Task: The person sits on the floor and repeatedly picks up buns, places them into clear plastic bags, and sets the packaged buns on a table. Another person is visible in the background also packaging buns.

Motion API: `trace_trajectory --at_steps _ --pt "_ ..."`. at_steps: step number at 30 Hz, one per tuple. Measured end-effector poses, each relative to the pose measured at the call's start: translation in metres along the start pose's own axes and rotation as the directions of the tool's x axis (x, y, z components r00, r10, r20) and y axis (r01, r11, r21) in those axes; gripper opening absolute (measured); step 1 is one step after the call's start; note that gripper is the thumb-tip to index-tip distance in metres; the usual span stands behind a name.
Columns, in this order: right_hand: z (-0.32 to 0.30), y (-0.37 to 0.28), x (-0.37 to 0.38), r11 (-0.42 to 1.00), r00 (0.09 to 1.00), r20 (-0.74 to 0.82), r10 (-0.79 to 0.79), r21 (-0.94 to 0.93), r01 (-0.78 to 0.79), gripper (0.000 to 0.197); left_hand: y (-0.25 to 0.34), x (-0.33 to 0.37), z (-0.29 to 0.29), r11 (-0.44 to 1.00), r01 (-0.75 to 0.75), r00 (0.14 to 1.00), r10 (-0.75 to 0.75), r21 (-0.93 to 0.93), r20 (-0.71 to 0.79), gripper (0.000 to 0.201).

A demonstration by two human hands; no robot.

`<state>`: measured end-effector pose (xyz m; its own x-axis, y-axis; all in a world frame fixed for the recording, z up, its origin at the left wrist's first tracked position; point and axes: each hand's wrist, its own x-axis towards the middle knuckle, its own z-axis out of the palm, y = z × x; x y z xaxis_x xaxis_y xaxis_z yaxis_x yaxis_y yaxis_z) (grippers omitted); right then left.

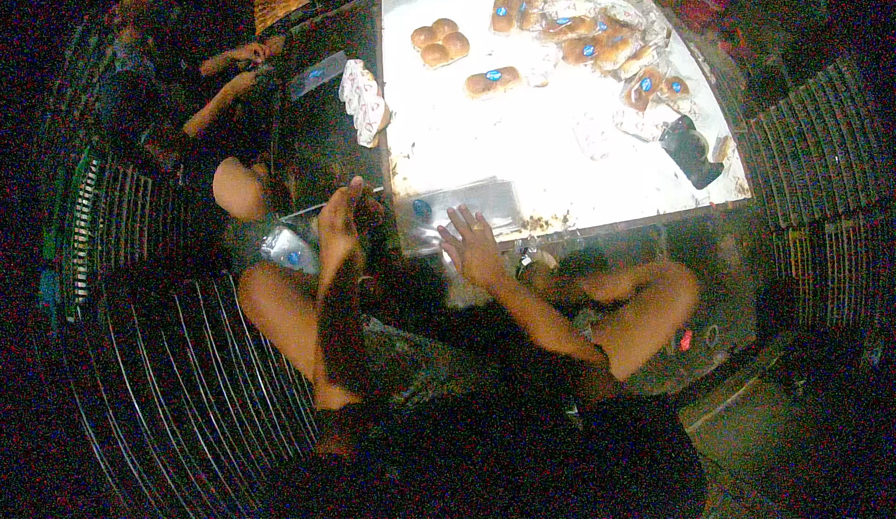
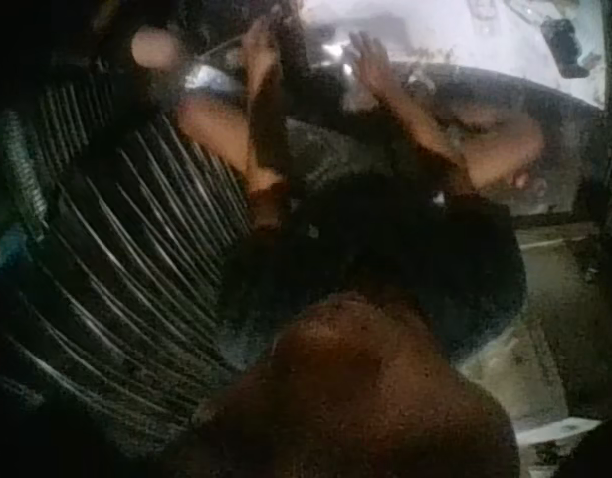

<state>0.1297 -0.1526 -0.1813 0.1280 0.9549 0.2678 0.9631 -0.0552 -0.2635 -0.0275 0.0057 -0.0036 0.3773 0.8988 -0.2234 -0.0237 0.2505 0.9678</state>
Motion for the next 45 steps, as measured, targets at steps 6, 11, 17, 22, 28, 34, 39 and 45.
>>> trace_trajectory --at_steps 6,11,17,22,28,34,39,45 --pt "-0.040 0.005 0.037 0.885 0.952 -0.137 0.276 0.423 -0.196 0.038 -0.018 0.013 0.001 0.869 0.125 0.975 -0.197 0.478 0.102 0.049" --pt "-0.132 -0.043 0.061 0.961 0.980 -0.191 -0.063 0.253 0.111 0.042 -0.036 0.012 0.015 0.954 0.299 0.933 -0.291 -0.007 0.214 0.035" --pt "-0.111 -0.067 0.068 0.095 0.823 0.083 0.562 0.982 -0.163 0.031 -0.024 0.012 0.015 0.843 0.084 0.996 -0.068 -0.532 0.048 0.024" --pt "-0.146 -0.096 0.089 0.479 0.876 -0.031 0.482 0.846 -0.233 0.029 -0.016 0.003 0.015 0.919 -0.001 0.994 -0.043 -0.394 -0.103 0.024" --pt "-0.159 -0.100 0.094 0.558 0.956 0.113 0.271 0.791 -0.252 0.046 0.038 0.012 0.011 0.838 0.239 0.901 -0.380 -0.491 -0.210 0.025" --pt "-0.151 -0.111 0.112 0.508 0.909 -0.024 0.417 0.835 -0.211 0.037 0.027 0.014 -0.038 0.820 0.005 0.961 -0.161 -0.572 -0.223 0.018" --pt "-0.154 -0.112 0.135 0.586 0.985 0.139 0.099 0.792 -0.171 0.043 0.022 0.029 -0.065 0.760 -0.156 0.932 -0.098 -0.631 -0.349 0.020" --pt "-0.090 -0.085 0.258 0.820 0.937 0.298 -0.185 0.573 -0.020 0.035 0.059 -0.020 -0.100 0.837 -0.231 0.751 0.478 0.496 -0.456 0.042"
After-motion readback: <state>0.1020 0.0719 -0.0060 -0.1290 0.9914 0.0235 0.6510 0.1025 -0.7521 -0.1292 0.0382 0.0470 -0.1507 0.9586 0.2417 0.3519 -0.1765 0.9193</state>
